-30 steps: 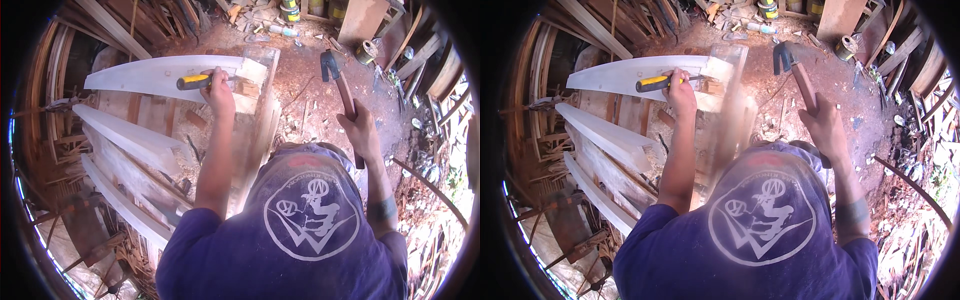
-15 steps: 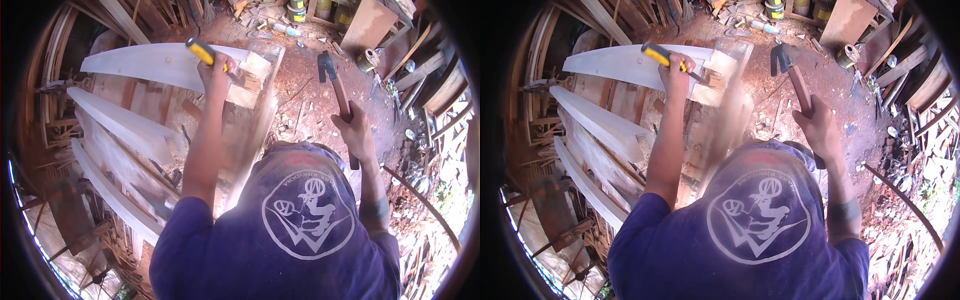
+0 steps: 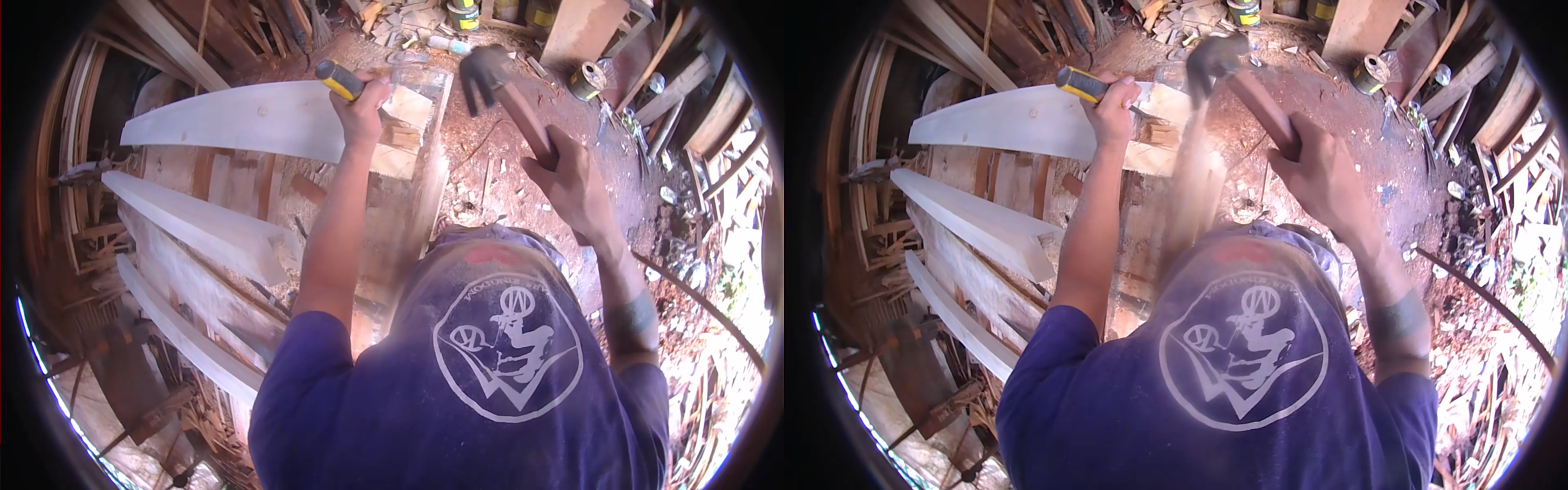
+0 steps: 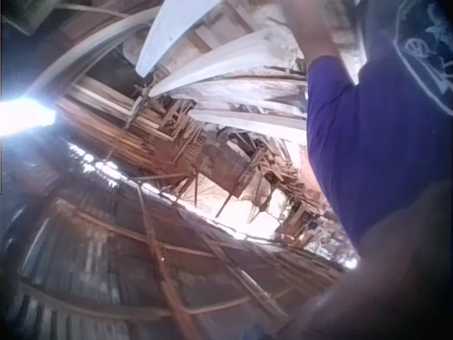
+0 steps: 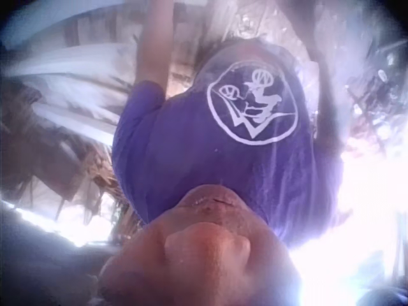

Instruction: The person chisels a notch into a wooden beam using a hammer and a chisel.

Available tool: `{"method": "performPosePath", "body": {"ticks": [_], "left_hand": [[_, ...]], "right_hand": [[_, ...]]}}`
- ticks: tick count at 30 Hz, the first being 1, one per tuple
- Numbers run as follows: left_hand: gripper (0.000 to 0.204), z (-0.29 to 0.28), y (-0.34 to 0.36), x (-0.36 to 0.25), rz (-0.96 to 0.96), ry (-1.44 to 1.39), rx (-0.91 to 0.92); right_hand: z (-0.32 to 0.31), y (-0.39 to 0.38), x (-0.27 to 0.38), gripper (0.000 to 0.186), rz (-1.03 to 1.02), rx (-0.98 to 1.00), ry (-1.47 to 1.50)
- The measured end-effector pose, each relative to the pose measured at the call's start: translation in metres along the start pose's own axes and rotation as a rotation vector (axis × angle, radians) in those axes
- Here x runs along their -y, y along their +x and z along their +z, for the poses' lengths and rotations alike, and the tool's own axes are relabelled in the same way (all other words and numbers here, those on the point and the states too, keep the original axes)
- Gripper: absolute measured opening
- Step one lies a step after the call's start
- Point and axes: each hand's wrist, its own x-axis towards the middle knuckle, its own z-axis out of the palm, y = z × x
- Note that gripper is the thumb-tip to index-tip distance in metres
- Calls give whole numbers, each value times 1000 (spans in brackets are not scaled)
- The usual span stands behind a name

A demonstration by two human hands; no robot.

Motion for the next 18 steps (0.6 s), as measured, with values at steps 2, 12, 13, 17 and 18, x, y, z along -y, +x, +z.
{"method": "performPosePath", "body": {"ticks": [2, 12, 13, 17, 18], "left_hand": [[23, 1, 1, 10, 9, -26, 20], [44, -50, -3, 78, 305, 538, -149], [45, -57, -5, 80, 334, 632, -167], [51, -26, -10, 65, 185, 321, -175], [53, -12, -12, 49, 112, 179, -194]], "right_hand": [[-2, 6, 8, 20, -149, 15, -18], [7, 23, 99, 14, -645, -129, -268], [11, 26, 98, 14, -626, -81, -331], [-8, 41, 103, 24, -550, 74, -534], [-18, 40, 115, 24, -557, 83, -533]]}}
